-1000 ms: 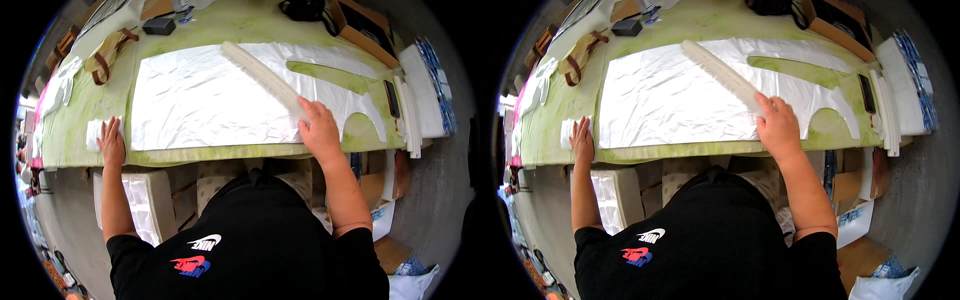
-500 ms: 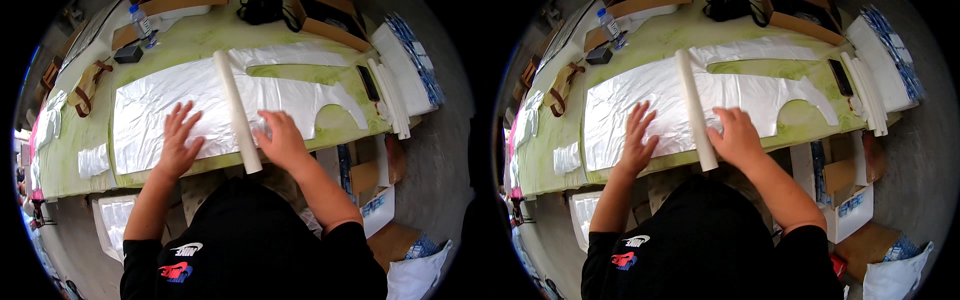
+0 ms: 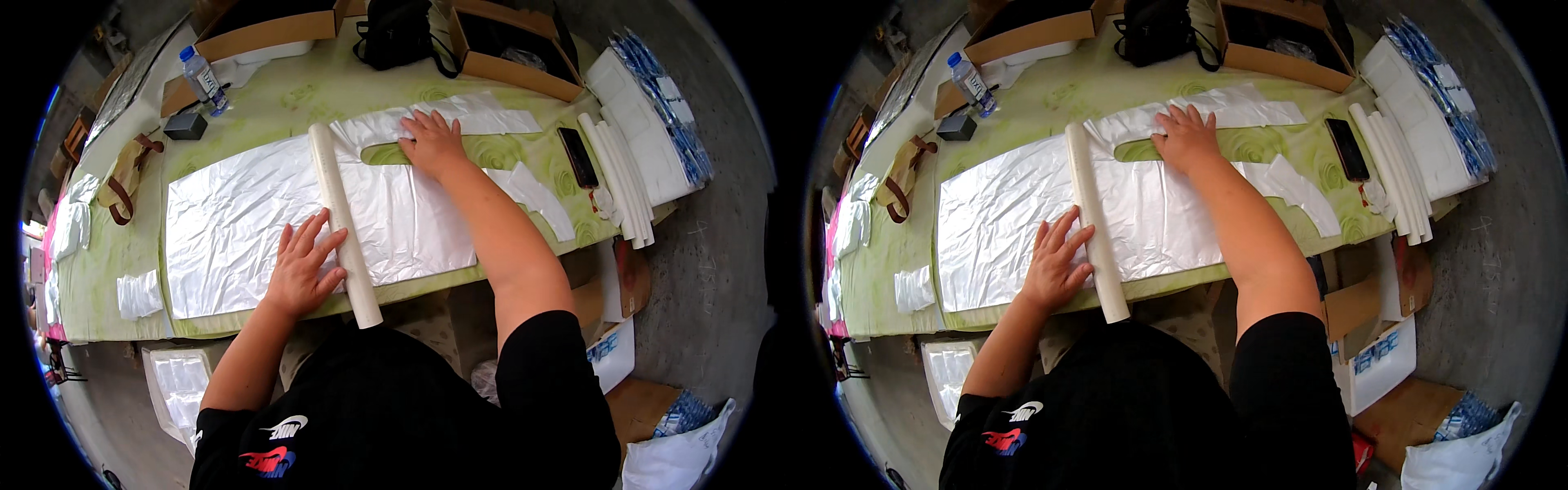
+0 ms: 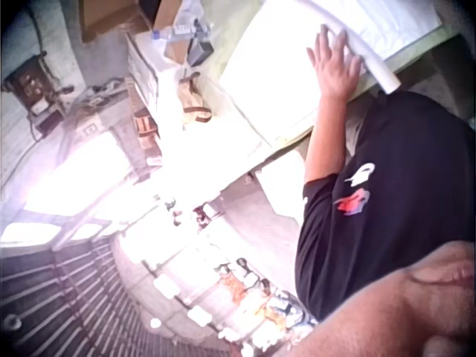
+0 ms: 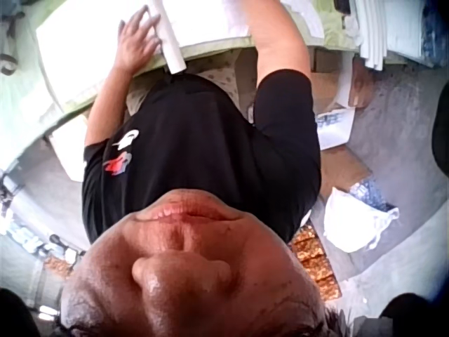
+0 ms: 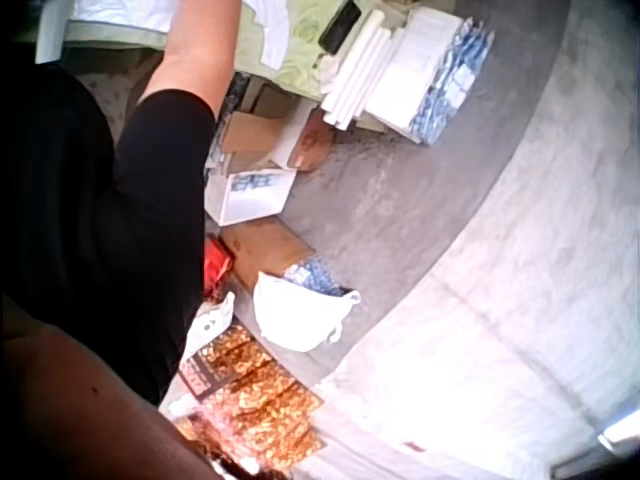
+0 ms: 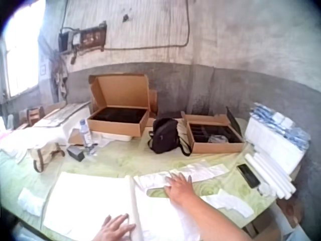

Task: The person wraps a white rectangular object with clear plastic wrap on a green workbench. They repeatedly roll the wrap around the object, smooth it with their hands, and adjust the edges to secure the covering.

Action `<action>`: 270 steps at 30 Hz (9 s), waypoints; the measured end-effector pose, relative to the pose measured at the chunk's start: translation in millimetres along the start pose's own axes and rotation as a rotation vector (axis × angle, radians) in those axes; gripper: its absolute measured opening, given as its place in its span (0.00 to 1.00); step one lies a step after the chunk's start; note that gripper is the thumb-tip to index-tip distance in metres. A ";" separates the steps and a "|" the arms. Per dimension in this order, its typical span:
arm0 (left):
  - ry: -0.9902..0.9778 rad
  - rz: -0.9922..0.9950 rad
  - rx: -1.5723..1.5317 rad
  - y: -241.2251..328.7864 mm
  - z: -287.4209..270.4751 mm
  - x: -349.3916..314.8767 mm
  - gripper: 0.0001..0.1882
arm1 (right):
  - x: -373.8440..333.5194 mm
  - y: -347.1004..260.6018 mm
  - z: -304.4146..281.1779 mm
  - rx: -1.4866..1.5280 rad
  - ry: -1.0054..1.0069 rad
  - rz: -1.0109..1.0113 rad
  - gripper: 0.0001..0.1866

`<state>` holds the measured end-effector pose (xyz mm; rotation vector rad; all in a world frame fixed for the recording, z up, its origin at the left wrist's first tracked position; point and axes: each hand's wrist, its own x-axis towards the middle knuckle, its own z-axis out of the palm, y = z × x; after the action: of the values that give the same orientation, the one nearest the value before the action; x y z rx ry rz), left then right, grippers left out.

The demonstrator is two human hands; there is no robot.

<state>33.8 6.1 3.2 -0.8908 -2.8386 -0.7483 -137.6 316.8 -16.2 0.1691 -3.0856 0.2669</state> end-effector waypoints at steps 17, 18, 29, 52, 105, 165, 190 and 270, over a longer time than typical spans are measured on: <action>-0.125 -0.005 -0.007 4.5 -9.5 -4.0 0.31 | -157.9 45.9 -15.8 0.170 0.500 -0.263 0.24; -0.142 -0.001 -0.006 8.0 -11.6 -2.4 0.31 | -171.7 33.0 -15.3 0.211 0.482 -0.274 0.23; 0.060 0.081 -0.021 45.1 -2.5 -7.4 0.24 | -228.6 -5.5 -0.7 0.287 0.376 -0.127 0.23; -0.355 -0.428 -0.488 80.1 44.0 125.0 0.13 | -261.3 -26.7 -12.4 0.506 0.458 -0.273 0.19; -0.059 -0.196 0.098 7.8 24.2 0.0 0.37 | -233.3 -68.9 -2.2 0.577 0.482 -0.357 0.16; 0.333 0.003 -0.369 -24.8 -7.3 -14.3 0.15 | -62.3 -82.8 10.8 0.191 0.102 0.041 0.33; -0.025 0.142 -0.355 -73.1 -67.0 -49.7 0.25 | -171.1 -261.8 16.9 0.765 0.093 -0.767 0.08; 0.223 -0.808 -1.584 -80.3 -39.2 -0.3 0.31 | -312.0 -42.7 -51.4 1.204 -0.489 0.184 0.33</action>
<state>-13.4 -69.8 3.2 0.5049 -1.8004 -2.9466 178.6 316.6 26.3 -0.0424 -2.8169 2.3106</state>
